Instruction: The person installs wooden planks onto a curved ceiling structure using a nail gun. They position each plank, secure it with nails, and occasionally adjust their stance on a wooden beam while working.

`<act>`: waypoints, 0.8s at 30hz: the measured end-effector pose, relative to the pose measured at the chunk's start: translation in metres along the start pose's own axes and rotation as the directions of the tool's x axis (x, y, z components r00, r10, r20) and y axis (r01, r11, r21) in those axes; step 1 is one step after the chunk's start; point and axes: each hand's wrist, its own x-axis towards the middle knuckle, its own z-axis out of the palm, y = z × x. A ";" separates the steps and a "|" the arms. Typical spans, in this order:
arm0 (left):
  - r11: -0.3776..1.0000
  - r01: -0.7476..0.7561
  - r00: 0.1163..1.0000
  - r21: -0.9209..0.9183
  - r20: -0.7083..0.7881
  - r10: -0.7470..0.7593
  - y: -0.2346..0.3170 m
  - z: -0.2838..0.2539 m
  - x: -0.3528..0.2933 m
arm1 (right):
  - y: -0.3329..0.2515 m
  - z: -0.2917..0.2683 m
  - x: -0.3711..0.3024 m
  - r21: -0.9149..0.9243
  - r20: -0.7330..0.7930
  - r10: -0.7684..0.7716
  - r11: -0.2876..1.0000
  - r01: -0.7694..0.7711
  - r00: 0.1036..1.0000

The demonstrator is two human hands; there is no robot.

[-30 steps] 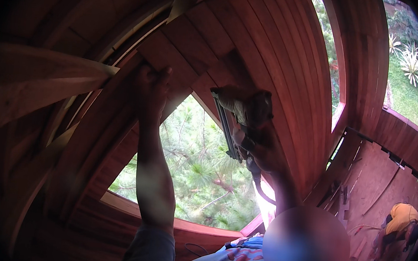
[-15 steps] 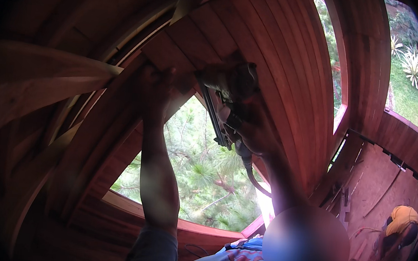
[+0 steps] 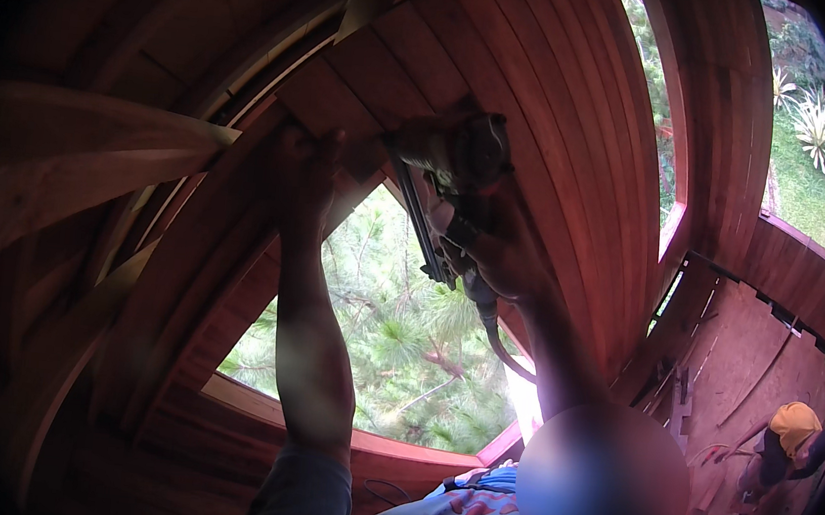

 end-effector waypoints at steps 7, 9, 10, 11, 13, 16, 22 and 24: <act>0.998 -0.009 1.000 -0.058 -0.001 0.009 0.001 0.003 -0.001 | -0.001 -0.002 0.003 0.014 0.035 0.005 1.000 -0.006 0.999; 0.980 -0.189 0.980 0.064 -0.057 0.192 -0.009 0.002 0.005 | -0.003 -0.002 0.002 0.027 0.036 0.024 0.999 -0.025 0.999; 0.953 -0.273 0.956 0.130 -0.077 0.285 -0.013 0.001 0.007 | -0.004 0.000 0.002 0.032 0.032 0.043 0.999 -0.044 0.999; 0.968 -0.224 0.970 0.113 -0.073 0.233 -0.018 0.000 0.007 | -0.006 0.001 0.002 0.036 0.028 0.062 0.997 -0.063 0.998; 0.990 -0.119 0.991 0.080 -0.059 0.124 -0.008 0.002 0.000 | -0.005 0.002 0.002 0.032 0.015 0.039 0.999 -0.040 0.999; 0.961 -0.228 0.965 0.155 -0.093 0.244 -0.016 0.001 0.006 | -0.003 0.002 0.002 0.012 -0.001 0.043 0.999 -0.043 0.999; 0.990 -0.100 0.993 0.103 -0.044 0.105 -0.013 -0.003 0.006 | -0.004 0.001 0.003 -0.011 0.012 0.041 0.999 -0.041 0.999; 0.999 -0.041 0.999 0.026 -0.019 0.042 -0.004 -0.003 0.002 | -0.005 0.001 0.004 -0.022 0.022 0.060 0.998 -0.059 0.998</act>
